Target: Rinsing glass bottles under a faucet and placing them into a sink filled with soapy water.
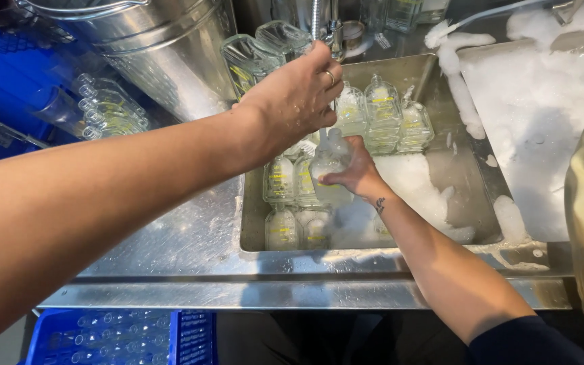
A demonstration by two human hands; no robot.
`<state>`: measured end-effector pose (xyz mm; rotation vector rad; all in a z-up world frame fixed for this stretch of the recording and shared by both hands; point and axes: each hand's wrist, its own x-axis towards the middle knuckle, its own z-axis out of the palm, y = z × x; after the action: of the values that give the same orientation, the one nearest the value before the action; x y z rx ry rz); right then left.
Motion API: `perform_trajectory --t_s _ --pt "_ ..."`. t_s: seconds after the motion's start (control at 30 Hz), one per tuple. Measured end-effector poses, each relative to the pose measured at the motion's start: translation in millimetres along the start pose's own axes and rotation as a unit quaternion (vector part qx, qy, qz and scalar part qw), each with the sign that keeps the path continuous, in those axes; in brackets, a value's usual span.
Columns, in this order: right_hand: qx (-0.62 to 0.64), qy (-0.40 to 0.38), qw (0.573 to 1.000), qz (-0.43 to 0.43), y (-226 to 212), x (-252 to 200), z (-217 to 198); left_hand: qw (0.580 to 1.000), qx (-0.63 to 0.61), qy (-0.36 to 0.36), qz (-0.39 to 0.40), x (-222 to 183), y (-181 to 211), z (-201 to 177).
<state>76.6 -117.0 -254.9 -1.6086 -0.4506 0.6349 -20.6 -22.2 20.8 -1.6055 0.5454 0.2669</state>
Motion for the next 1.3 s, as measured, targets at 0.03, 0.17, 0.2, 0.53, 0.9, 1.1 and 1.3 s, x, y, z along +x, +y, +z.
perform_trajectory --t_s 0.03,0.17,0.2,0.53,0.9,1.1,1.3 --pt "-0.047 0.032 0.998 0.005 -3 -1 -1 1.000 -0.005 0.006 -0.005 0 0 3" --pt "-0.089 0.038 0.995 0.026 -10 -4 -3 1.000 -0.021 -0.004 -0.001 0 -1 7" --pt "-0.096 0.042 0.994 0.027 -9 -4 -2 1.000 -0.020 -0.010 0.003 0 -1 8" --pt "-0.078 0.046 0.993 0.078 -25 -10 1 0.999 -0.025 -0.027 0.018 2 2 4" --pt "-0.085 0.038 0.995 0.040 -18 -9 0 0.996 -0.057 -0.048 0.041 -11 12 6" --pt "-0.104 0.050 0.993 0.029 -18 -9 -1 0.997 -0.062 -0.044 0.034 -11 12 8" --pt "-0.095 -0.024 0.995 0.008 -31 -17 -8 0.990 -0.133 -0.054 0.011 -15 21 23"
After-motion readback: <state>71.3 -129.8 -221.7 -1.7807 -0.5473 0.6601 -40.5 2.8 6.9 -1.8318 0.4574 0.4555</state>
